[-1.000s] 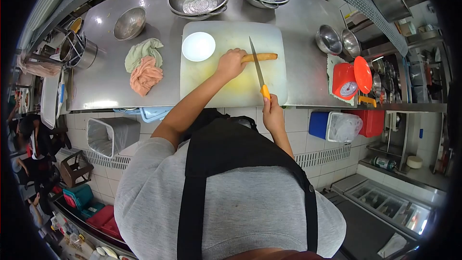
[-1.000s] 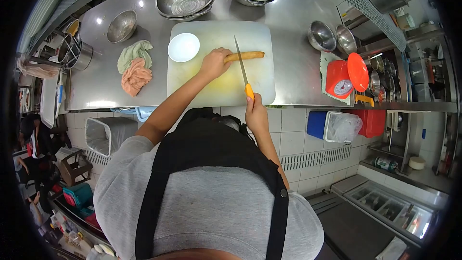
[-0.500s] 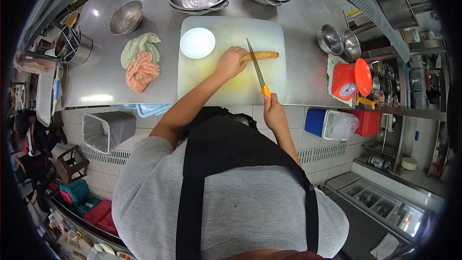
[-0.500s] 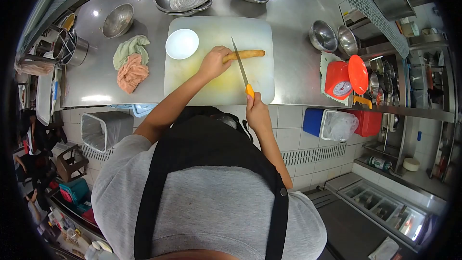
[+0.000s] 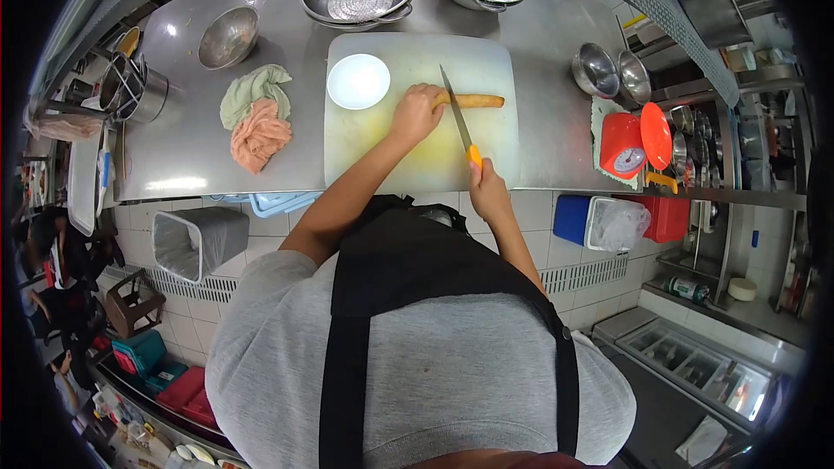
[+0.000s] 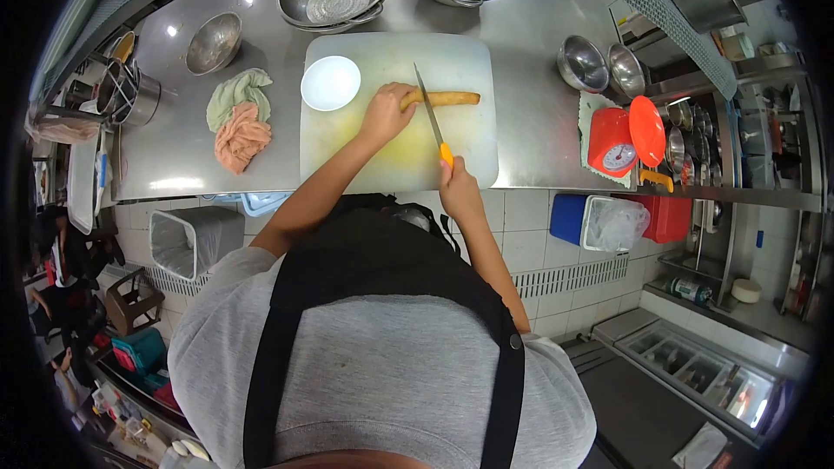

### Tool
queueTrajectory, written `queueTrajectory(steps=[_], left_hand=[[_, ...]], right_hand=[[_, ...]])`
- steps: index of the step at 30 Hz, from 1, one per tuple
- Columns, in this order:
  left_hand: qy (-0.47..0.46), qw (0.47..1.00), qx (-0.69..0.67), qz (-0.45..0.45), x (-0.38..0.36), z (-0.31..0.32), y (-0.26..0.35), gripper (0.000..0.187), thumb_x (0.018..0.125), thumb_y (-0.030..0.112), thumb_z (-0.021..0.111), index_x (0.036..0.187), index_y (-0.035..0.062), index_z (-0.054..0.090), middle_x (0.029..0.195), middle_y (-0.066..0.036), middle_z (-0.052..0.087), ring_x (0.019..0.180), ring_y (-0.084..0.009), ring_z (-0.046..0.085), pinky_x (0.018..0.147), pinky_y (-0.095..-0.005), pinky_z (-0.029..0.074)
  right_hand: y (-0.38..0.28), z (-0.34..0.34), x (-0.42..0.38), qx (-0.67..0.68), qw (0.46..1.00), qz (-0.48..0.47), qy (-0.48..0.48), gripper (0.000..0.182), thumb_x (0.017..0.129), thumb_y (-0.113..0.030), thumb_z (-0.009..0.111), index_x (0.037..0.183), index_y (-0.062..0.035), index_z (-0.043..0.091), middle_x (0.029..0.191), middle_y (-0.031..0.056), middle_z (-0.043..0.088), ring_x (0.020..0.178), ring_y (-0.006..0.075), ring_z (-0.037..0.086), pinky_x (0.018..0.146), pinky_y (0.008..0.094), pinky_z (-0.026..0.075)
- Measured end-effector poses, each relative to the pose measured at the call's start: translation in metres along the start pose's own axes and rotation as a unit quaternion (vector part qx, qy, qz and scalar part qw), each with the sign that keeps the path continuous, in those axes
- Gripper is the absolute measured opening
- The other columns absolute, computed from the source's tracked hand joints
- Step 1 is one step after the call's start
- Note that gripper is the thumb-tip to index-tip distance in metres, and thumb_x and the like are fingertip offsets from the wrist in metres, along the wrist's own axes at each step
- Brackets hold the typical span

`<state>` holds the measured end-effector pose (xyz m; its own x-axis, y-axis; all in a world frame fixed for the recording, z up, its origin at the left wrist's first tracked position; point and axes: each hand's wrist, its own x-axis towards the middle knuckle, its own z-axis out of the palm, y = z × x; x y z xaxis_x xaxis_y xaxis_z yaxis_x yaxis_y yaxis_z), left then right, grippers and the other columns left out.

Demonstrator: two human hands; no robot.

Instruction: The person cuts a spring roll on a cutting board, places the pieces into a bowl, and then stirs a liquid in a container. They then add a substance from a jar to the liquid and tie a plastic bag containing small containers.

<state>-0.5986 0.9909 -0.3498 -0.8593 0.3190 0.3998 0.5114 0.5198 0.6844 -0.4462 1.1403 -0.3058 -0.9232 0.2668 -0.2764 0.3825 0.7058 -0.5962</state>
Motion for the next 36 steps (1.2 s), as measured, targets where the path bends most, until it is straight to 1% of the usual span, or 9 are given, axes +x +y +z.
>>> queueTrajectory(steps=[7,14,16,19,23,25,28,32,36], left_hand=[[0.008,1.0,-0.002,-0.018,-0.01,-0.022,0.006,0.021,0.074,0.008,0.067,0.092,-0.0016,0.062,0.092,-0.016,0.063,0.088,-0.034,0.057,0.081,-0.0396,0.046],[0.017,0.999,-0.044,0.019,-0.012,-0.02,0.003,0.017,0.073,0.005,0.065,0.089,0.0001,0.063,0.091,-0.013,0.064,0.087,-0.0319,0.057,0.08,-0.0382,0.047],[0.021,0.998,-0.046,0.027,-0.011,-0.019,0.001,0.017,0.073,0.005,0.065,0.089,0.0002,0.063,0.091,-0.013,0.064,0.086,-0.0315,0.058,0.08,-0.038,0.047],[0.015,0.998,-0.057,0.022,-0.013,-0.013,-0.004,0.018,0.071,0.004,0.064,0.089,0.0004,0.064,0.092,-0.012,0.064,0.087,-0.031,0.057,0.081,-0.037,0.047],[0.049,0.995,-0.079,0.043,-0.014,-0.004,-0.009,0.017,0.07,0.004,0.063,0.086,0.0018,0.063,0.089,-0.011,0.062,0.086,-0.0315,0.056,0.079,-0.0381,0.047],[0.053,0.994,-0.087,0.043,-0.016,-0.001,-0.011,0.017,0.069,0.005,0.064,0.087,0.0018,0.062,0.089,-0.011,0.062,0.087,-0.0314,0.056,0.08,-0.0379,0.047],[0.05,0.995,-0.084,0.03,-0.015,-0.003,-0.011,0.019,0.07,0.004,0.065,0.089,0.0005,0.063,0.091,-0.012,0.064,0.089,-0.0312,0.058,0.08,-0.0369,0.048],[0.064,0.995,-0.076,-0.005,-0.014,-0.005,-0.01,0.02,0.07,0.005,0.065,0.09,0.0,0.063,0.089,-0.014,0.063,0.086,-0.0312,0.059,0.077,-0.0363,0.049],[0.089,0.993,-0.077,-0.015,-0.017,-0.001,-0.011,0.018,0.072,0.005,0.065,0.089,0.0001,0.062,0.087,-0.014,0.061,0.08,-0.0298,0.06,0.072,-0.0352,0.05]], right_hand=[[-0.017,-0.027,-0.036,-0.009,1.0,0.019,-0.001,0.032,0.097,-0.034,0.042,0.103,-0.0034,0.048,0.071,0.0251,0.06,0.069,0.0455,0.059,0.059,0.049,0.044],[-0.019,-0.024,-0.038,-0.043,0.999,0.002,-0.007,0.03,0.097,-0.032,0.043,0.103,-0.0033,0.048,0.067,0.0243,0.059,0.065,0.0452,0.058,0.057,0.0487,0.044],[-0.021,-0.028,-0.038,-0.039,0.999,-0.01,-0.008,0.03,0.096,-0.032,0.043,0.101,-0.0027,0.046,0.069,0.0281,0.06,0.067,0.0486,0.058,0.059,0.0543,0.045],[-0.026,-0.032,-0.04,-0.059,0.998,0.003,-0.018,0.03,0.096,-0.032,0.043,0.1,-0.0023,0.046,0.07,0.0284,0.06,0.068,0.0488,0.058,0.06,0.0549,0.046],[-0.025,-0.022,-0.028,-0.072,0.997,0.0,-0.014,0.031,0.096,-0.032,0.044,0.102,-0.002,0.047,0.072,0.0276,0.06,0.07,0.0475,0.058,0.061,0.0522,0.045],[-0.024,-0.004,0.0,-0.034,0.998,-0.043,0.002,0.033,0.096,-0.033,0.043,0.102,-0.001,0.047,0.075,0.0292,0.06,0.073,0.0488,0.058,0.064,0.0528,0.045],[-0.036,0.015,0.035,-0.045,0.998,-0.045,0.002,0.034,0.096,-0.034,0.042,0.101,-0.0003,0.047,0.075,0.0297,0.06,0.074,0.0492,0.057,0.065,0.0528,0.045],[-0.02,0.014,0.015,-0.022,0.998,-0.051,0.011,0.033,0.096,-0.033,0.042,0.099,-0.0003,0.047,0.074,0.0292,0.06,0.073,0.0491,0.057,0.064,0.0525,0.045],[-0.002,-0.004,-0.026,-0.007,1.0,-0.013,-0.019,0.032,0.096,-0.033,0.042,0.1,-0.0012,0.047,0.073,0.0291,0.06,0.072,0.049,0.057,0.062,0.0535,0.044]])
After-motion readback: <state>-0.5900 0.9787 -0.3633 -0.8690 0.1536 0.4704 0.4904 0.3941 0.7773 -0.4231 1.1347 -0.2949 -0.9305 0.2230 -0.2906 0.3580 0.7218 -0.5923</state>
